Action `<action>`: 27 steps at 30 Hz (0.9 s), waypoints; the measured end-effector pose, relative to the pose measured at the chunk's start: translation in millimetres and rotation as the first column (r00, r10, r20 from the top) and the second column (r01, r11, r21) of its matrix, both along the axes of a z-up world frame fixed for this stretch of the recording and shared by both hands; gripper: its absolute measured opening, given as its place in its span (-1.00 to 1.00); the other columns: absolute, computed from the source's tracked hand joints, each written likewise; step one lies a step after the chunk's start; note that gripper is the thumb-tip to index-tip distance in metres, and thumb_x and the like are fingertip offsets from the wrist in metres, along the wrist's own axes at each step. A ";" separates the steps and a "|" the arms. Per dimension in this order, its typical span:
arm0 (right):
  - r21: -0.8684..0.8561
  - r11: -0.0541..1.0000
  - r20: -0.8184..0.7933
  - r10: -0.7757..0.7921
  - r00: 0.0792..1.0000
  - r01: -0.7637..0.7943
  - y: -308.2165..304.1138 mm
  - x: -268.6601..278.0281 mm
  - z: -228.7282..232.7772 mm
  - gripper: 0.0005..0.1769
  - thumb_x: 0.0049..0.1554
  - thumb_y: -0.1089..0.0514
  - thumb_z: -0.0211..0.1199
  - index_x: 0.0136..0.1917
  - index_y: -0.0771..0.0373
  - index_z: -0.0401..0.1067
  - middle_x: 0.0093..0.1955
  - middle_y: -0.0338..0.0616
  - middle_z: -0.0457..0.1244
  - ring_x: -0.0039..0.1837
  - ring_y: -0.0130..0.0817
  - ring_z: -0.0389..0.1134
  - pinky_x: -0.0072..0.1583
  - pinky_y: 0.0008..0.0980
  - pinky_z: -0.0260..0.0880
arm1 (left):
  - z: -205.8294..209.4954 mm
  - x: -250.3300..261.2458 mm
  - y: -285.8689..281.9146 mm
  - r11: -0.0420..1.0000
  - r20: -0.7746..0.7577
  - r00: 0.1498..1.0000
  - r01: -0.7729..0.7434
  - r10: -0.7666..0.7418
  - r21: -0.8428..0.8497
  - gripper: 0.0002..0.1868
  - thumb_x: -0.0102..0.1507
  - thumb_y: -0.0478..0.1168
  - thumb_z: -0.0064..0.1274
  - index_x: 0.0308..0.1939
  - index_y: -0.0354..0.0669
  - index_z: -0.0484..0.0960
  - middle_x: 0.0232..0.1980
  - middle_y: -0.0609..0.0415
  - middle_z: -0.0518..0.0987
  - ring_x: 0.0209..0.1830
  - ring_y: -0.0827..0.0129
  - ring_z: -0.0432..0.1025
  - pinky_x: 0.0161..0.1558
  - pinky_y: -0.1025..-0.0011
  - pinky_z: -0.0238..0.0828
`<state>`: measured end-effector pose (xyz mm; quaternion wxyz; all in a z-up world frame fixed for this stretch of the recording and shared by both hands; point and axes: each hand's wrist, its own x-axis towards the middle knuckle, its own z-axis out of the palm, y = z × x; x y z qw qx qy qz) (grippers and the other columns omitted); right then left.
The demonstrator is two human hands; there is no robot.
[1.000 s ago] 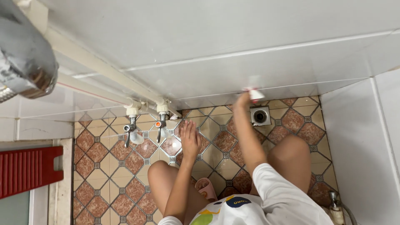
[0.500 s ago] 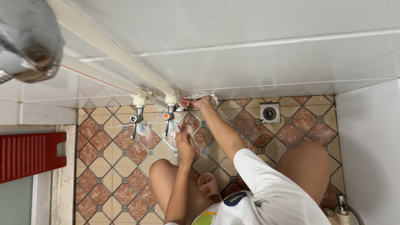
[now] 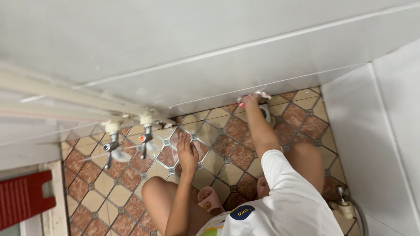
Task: The person wipes the wall tiles in a bathroom using a patterned cloth, cleaning around plumbing fixtures, corners, and behind objects like a toilet and storage bins.
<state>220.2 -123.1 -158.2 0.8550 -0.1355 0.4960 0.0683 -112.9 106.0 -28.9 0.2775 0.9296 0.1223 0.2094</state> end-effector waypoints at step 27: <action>-0.575 -0.504 0.510 0.395 0.764 0.645 -213.9 122.4 333.7 -0.46 0.46 -0.05 -0.13 0.57 0.28 0.12 0.65 0.17 0.04 0.71 0.03 -0.08 0.69 -0.07 -0.14 | 161.4 172.5 -95.4 0.882 0.294 0.861 0.300 -0.414 0.363 -0.55 0.33 -0.31 0.03 0.32 -0.23 0.52 0.46 -0.15 0.41 0.53 -0.03 0.23 0.46 -0.14 0.08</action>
